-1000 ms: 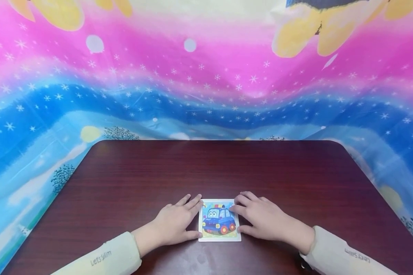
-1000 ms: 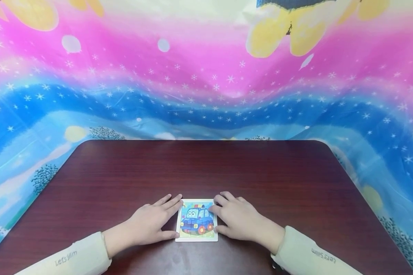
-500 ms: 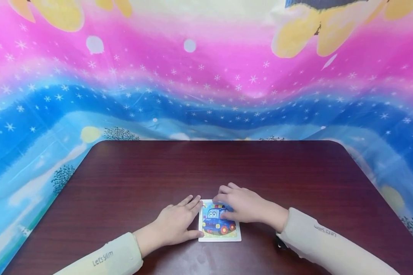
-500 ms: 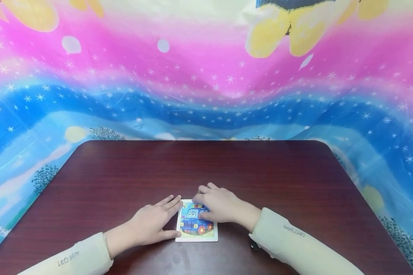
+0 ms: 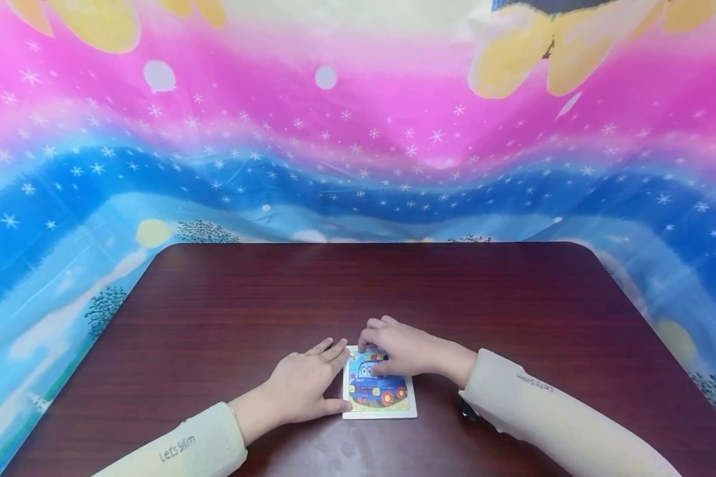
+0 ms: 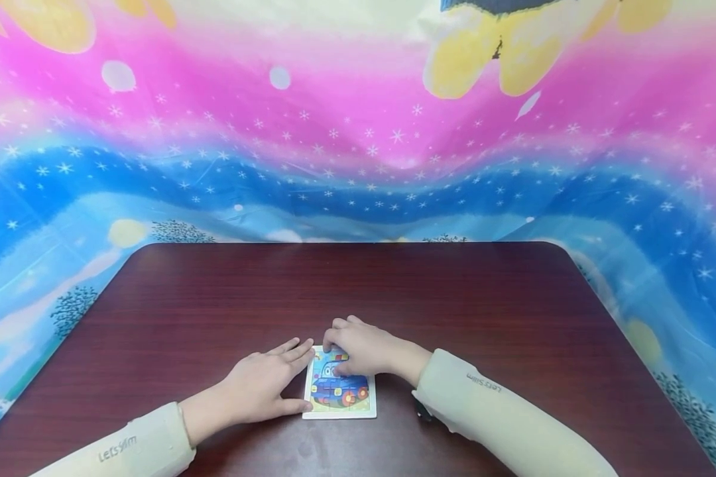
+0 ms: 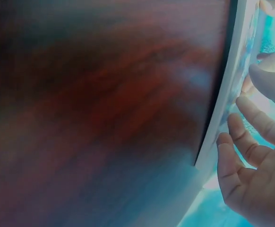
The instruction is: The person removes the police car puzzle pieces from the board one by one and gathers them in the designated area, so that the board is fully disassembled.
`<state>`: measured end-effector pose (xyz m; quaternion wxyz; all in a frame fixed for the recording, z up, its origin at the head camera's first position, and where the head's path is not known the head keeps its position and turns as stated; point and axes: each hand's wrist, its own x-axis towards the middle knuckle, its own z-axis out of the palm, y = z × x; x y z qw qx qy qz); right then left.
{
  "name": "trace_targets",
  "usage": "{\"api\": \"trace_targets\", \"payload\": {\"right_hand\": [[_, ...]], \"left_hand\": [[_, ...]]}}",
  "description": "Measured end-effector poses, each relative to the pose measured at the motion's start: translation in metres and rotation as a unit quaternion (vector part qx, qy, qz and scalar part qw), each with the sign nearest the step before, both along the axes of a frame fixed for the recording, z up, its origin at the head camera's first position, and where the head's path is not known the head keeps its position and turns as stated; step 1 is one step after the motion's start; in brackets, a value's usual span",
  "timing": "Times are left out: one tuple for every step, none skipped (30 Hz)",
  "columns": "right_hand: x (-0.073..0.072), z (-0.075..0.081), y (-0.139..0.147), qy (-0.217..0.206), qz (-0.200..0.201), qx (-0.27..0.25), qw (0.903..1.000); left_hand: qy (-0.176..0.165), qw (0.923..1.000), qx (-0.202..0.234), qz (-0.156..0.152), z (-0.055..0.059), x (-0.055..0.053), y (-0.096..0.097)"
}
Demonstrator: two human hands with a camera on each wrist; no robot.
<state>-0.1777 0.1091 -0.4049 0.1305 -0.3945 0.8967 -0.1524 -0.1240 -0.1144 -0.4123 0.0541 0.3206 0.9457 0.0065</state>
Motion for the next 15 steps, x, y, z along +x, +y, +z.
{"api": "trace_targets", "payload": {"right_hand": [[0.0,0.0,-0.001,-0.006,-0.001,-0.005,1.0],[-0.001,-0.001,-0.002,-0.01,-0.002,-0.007,0.9999],[-0.001,-0.001,-0.003,-0.012,-0.003,-0.01,0.9999],[-0.001,-0.001,-0.004,-0.013,-0.003,-0.012,0.9998],[-0.002,-0.002,-0.006,-0.012,-0.003,-0.012,0.9999],[-0.002,-0.002,-0.007,-0.011,-0.003,-0.012,0.9999],[-0.002,-0.002,-0.008,-0.01,-0.002,-0.011,0.9999],[-0.002,-0.001,-0.009,-0.01,-0.002,-0.009,0.9999],[-0.003,-0.001,-0.01,-0.01,-0.002,-0.008,0.9999],[-0.002,-0.001,-0.011,-0.01,-0.004,-0.007,0.9999],[-0.002,-0.001,-0.012,-0.012,-0.006,-0.005,0.9999],[-0.001,-0.001,-0.012,-0.013,-0.009,-0.004,0.9999],[-0.001,-0.001,-0.013,-0.014,-0.012,-0.004,0.9998],[0.0,-0.001,-0.014,-0.016,-0.015,-0.004,0.9998],[0.001,-0.001,-0.015,-0.017,-0.018,-0.003,0.9997]], "left_hand": [[0.004,1.0,-0.002,-0.002,0.0,0.0,0.0],[0.008,0.9999,-0.006,-0.005,0.0,-0.001,0.0],[0.013,0.9998,-0.01,-0.008,0.0,-0.002,0.0],[0.019,0.9996,-0.014,-0.012,0.0,-0.002,0.001],[0.026,0.9993,-0.019,-0.016,0.001,-0.003,0.001],[0.031,0.9991,-0.024,-0.019,0.001,-0.003,0.001],[0.036,0.9987,-0.027,-0.021,0.002,-0.003,0.002],[0.039,0.9986,-0.031,-0.021,0.002,-0.003,0.002],[0.04,0.9985,-0.032,-0.021,0.002,-0.003,0.001],[0.042,0.9984,-0.032,-0.022,0.002,-0.003,0.001],[0.042,0.9984,-0.032,-0.021,0.002,-0.003,0.001],[0.042,0.9984,-0.031,-0.021,0.002,-0.003,0.001],[0.042,0.9984,-0.03,-0.02,0.002,-0.003,0.001],[0.042,0.9985,-0.029,-0.02,0.002,-0.003,0.001],[0.042,0.9985,-0.028,-0.02,0.003,-0.003,0.002]]}}
